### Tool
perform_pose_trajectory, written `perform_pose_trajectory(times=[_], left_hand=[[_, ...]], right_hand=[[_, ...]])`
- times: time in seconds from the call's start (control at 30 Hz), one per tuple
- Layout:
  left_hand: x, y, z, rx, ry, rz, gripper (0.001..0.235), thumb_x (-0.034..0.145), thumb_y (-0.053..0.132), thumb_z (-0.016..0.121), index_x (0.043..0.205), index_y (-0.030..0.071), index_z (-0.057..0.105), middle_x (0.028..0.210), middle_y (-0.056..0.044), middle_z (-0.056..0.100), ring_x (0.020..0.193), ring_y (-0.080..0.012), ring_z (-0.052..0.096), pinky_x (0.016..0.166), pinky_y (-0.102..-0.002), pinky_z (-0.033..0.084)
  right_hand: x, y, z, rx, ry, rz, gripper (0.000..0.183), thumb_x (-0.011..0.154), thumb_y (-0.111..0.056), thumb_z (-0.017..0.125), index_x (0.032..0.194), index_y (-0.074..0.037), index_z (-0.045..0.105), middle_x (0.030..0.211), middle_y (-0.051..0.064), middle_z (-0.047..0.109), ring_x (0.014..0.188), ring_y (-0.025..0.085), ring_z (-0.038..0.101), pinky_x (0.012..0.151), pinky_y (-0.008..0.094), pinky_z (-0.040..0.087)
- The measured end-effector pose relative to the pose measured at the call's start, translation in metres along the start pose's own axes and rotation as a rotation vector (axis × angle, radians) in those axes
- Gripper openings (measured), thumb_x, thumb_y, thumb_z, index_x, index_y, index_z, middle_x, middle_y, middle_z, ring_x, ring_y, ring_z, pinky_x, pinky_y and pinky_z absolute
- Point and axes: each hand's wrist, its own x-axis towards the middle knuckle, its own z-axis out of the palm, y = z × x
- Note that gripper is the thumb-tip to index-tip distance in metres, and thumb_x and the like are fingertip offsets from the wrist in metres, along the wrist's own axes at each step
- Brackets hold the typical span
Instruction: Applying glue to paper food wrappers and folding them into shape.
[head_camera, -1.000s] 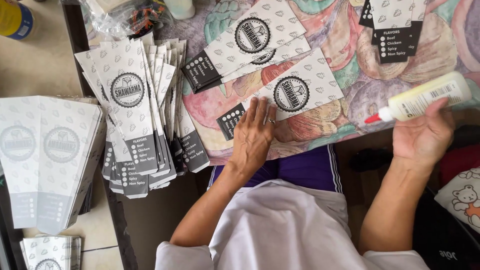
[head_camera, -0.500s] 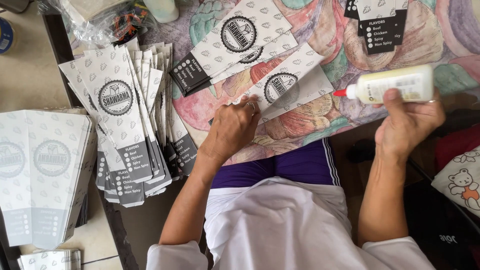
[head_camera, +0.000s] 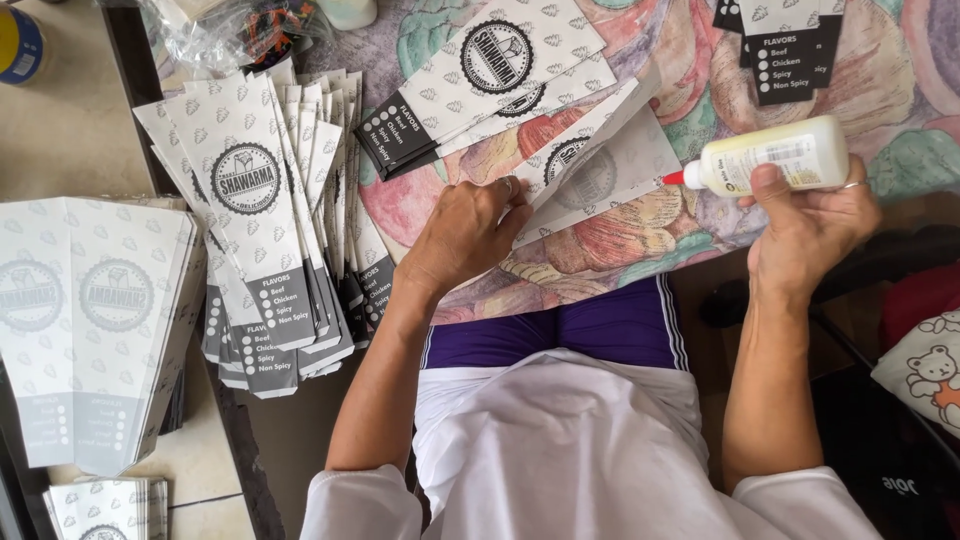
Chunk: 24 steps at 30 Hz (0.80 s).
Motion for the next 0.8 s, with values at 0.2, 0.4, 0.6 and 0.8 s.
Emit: perform_pose_trajectory(times=[0.2, 0.4, 0.6, 0.8], left_hand=[[0.006, -0.013, 0.001, -0.102, -0.037, 0.001, 0.022, 0.100, 0.021, 0.059, 0.088, 0.002, 0.061, 0.080, -0.014, 0.075, 0.073, -0.0446, 0.068, 0.058, -0.048, 0.046], [0.013, -0.024, 0.000, -0.201, -0.064, 0.030, 0.039, 0.105, 0.024, 0.058, 0.070, 0.009, 0.046, 0.061, -0.004, 0.052, 0.053, -0.0221, 0.048, 0.052, -0.039, 0.035], [0.017, -0.036, 0.007, -0.353, -0.062, -0.085, 0.018, 0.091, 0.022, 0.068, 0.087, 0.005, 0.072, 0.057, -0.010, 0.057, 0.065, -0.0406, 0.070, 0.070, -0.052, 0.055], [0.018, -0.047, 0.012, -0.401, -0.073, -0.094, 0.016, 0.092, 0.023, 0.070, 0.091, 0.008, 0.075, 0.060, -0.008, 0.062, 0.065, -0.0339, 0.071, 0.071, -0.048, 0.056]], right_hand=[[-0.032, -0.008, 0.038, 0.113, -0.075, 0.152, 0.034, 0.089, -0.001, 0.088, 0.112, 0.002, 0.063, 0.095, 0.016, 0.066, 0.074, 0.028, 0.066, 0.049, 0.035, 0.057], [-0.081, -0.009, 0.083, 0.222, -0.233, 0.197, 0.038, 0.086, 0.000, 0.086, 0.113, 0.005, 0.060, 0.096, 0.019, 0.066, 0.074, 0.028, 0.066, 0.057, 0.037, 0.062], [-0.116, 0.012, 0.110, 0.301, -0.354, 0.173, 0.035, 0.081, 0.010, 0.084, 0.110, 0.005, 0.065, 0.098, 0.028, 0.071, 0.084, 0.032, 0.074, 0.058, 0.042, 0.064], [-0.132, 0.014, 0.126, 0.340, -0.418, 0.206, 0.034, 0.079, 0.008, 0.086, 0.106, 0.005, 0.065, 0.096, 0.023, 0.074, 0.088, 0.025, 0.074, 0.061, 0.040, 0.065]])
